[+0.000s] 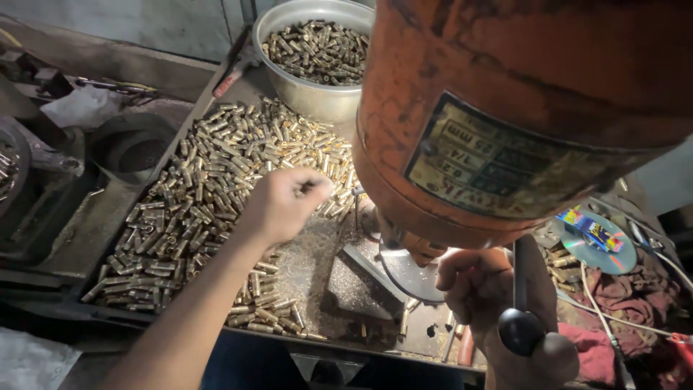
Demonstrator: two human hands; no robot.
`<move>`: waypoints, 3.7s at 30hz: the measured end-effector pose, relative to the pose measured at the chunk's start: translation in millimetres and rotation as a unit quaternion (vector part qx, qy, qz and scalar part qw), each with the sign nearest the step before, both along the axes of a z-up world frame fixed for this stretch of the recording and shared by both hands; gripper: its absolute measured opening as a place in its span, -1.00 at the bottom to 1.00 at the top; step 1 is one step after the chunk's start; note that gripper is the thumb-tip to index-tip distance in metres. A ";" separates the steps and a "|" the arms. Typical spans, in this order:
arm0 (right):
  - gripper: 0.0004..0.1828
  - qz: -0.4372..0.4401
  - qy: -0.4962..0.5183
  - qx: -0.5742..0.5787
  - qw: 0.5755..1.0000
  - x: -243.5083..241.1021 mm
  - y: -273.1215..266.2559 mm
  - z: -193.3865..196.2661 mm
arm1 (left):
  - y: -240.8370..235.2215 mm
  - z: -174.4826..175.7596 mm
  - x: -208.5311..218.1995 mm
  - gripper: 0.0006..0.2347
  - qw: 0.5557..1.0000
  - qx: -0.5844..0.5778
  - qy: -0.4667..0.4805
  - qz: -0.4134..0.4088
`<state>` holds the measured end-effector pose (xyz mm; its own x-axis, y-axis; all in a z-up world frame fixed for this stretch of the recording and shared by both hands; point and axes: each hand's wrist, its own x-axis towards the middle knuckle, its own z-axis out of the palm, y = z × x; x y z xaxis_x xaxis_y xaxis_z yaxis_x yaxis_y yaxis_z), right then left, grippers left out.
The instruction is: Manually feeding small brass fittings into a rotating machining or finishing tool.
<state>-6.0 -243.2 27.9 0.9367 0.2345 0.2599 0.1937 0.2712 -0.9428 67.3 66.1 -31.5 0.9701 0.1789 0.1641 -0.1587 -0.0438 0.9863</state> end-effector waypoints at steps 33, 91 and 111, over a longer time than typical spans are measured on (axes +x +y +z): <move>-0.18 0.080 -0.069 0.089 0.990 5.0 -21.2 -26.7 | -1.2 -12.7 -42.5 -0.84 0.758 0.627 0.131 -0.122; 0.54 -0.082 -0.018 0.000 0.996 -2.2 7.3 -6.5 | -9.9 -13.9 -57.4 -0.86 0.993 -0.070 0.093 0.009; 0.54 -0.112 0.019 0.001 0.994 -3.6 4.4 -13.4 | -52.7 32.3 -83.6 -0.84 0.969 0.225 -0.078 -0.071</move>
<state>-9.6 -238.8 14.5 0.9745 0.0191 0.2237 0.2137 0.2273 -0.9501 -16.4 13.5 0.7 0.9365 -0.0773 0.3420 -0.3407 -0.4303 0.8359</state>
